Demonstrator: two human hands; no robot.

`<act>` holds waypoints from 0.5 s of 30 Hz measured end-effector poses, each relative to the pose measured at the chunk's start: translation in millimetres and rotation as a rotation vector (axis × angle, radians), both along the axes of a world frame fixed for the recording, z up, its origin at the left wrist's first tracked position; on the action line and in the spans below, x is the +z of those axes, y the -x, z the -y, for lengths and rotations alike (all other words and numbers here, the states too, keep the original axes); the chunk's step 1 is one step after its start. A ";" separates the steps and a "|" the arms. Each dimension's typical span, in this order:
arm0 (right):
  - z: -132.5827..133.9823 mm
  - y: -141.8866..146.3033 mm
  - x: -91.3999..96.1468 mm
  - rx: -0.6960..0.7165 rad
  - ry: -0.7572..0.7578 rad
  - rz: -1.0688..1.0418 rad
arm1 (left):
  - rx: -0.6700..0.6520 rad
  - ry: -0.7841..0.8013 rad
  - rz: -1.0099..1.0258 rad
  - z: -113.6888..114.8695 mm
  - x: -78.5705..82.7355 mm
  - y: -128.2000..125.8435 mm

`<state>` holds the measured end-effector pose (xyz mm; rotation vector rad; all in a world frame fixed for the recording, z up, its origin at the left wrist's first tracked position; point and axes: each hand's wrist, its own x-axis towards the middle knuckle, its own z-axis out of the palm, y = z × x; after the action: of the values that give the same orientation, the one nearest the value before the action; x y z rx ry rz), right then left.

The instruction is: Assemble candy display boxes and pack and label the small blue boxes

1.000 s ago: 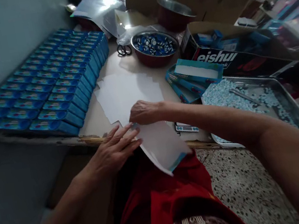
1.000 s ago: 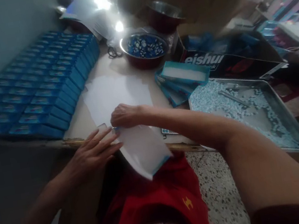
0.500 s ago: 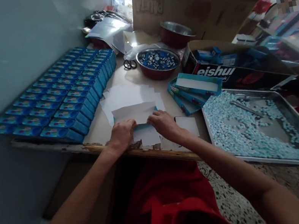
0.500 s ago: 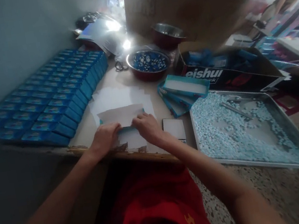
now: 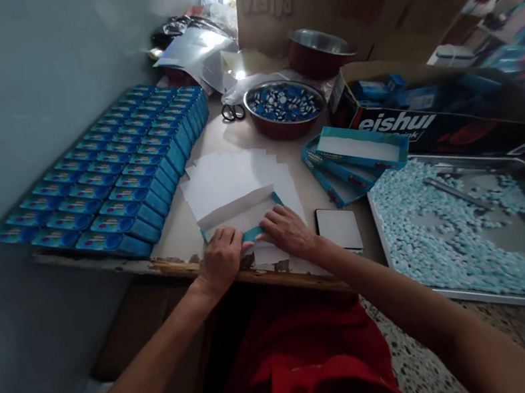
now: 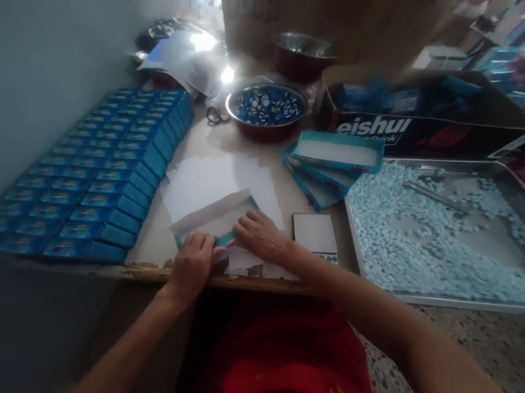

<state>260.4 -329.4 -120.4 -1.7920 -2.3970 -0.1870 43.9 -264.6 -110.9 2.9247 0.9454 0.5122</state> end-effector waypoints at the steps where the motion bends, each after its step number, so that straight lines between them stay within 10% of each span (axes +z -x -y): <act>1: 3.3 1.7 -0.8 0.026 0.001 0.024 | 0.000 -0.011 -0.009 1.5 -1.7 1.4; 6: 6.1 9.5 2.4 0.017 0.048 0.062 | -0.042 -0.047 -0.187 3.6 2.8 -3.4; 15: 0.0 8.5 13.0 -0.027 0.107 -0.008 | 0.299 0.098 -0.165 31.0 -1.0 -22.3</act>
<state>251.8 -329.4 -107.4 -1.8670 -2.4212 -0.0557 66.2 -295.7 -111.9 2.7852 1.3969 0.2243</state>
